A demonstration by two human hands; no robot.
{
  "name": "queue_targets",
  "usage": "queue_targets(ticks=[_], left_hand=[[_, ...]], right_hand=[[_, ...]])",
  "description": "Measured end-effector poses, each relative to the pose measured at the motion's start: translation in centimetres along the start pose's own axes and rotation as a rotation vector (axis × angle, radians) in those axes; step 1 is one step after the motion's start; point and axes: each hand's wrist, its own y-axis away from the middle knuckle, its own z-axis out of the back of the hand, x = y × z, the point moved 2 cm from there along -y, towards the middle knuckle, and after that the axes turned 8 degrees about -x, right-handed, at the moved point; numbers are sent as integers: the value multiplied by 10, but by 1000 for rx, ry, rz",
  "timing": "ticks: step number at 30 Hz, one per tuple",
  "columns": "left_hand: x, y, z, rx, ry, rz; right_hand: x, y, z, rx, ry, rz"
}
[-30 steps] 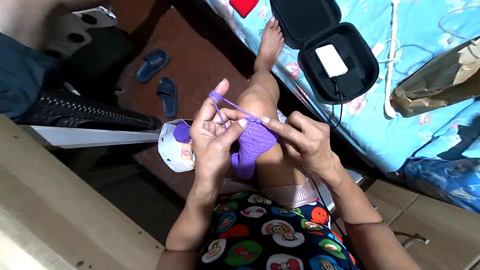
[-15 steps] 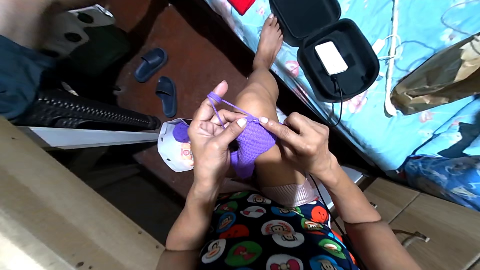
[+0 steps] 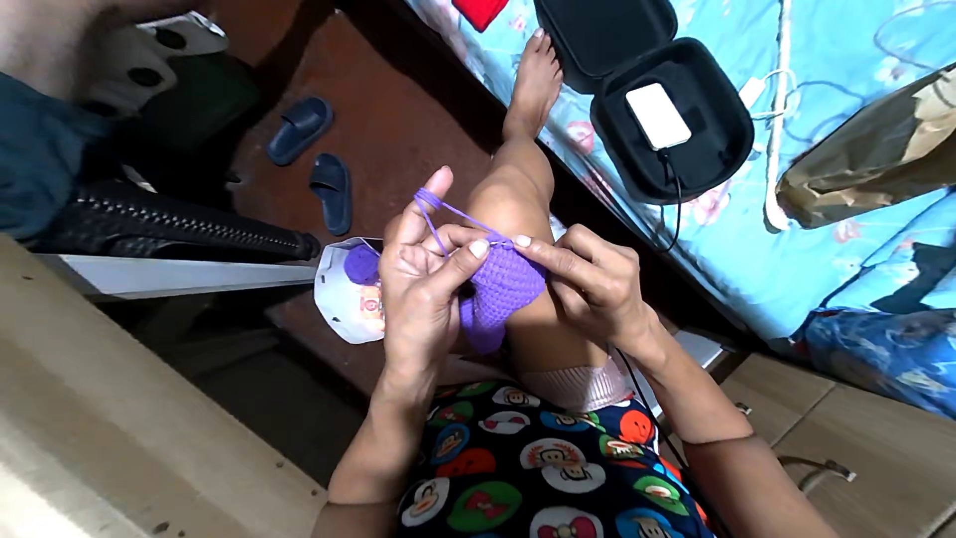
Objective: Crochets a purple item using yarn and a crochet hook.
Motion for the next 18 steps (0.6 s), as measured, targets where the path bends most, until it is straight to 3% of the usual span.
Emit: queue_targets(ticks=[3, 6, 8, 10, 13, 15, 18], left_hand=[[-1, 7, -2, -23, -154, -162], [7, 16, -10, -94, -471, -544], [21, 19, -12, -127, -634, -804], [34, 20, -12, -141, -642, -926], [36, 23, -14, -137, -423, -790], [27, 20, -15, -101, -171, -546], [14, 13, -8, -19, -18, -333]], right_hand=[[3, -2, 2, 0, -4, -13], [14, -7, 3, -18, -8, -42], [25, -13, 5, -5, -57, -154], [32, -19, 8, 58, -261, -401], [30, -22, 7, 55, -702, -695], [26, -19, 7, 37, -618, -549], [16, -12, 7, -28, -192, -145]])
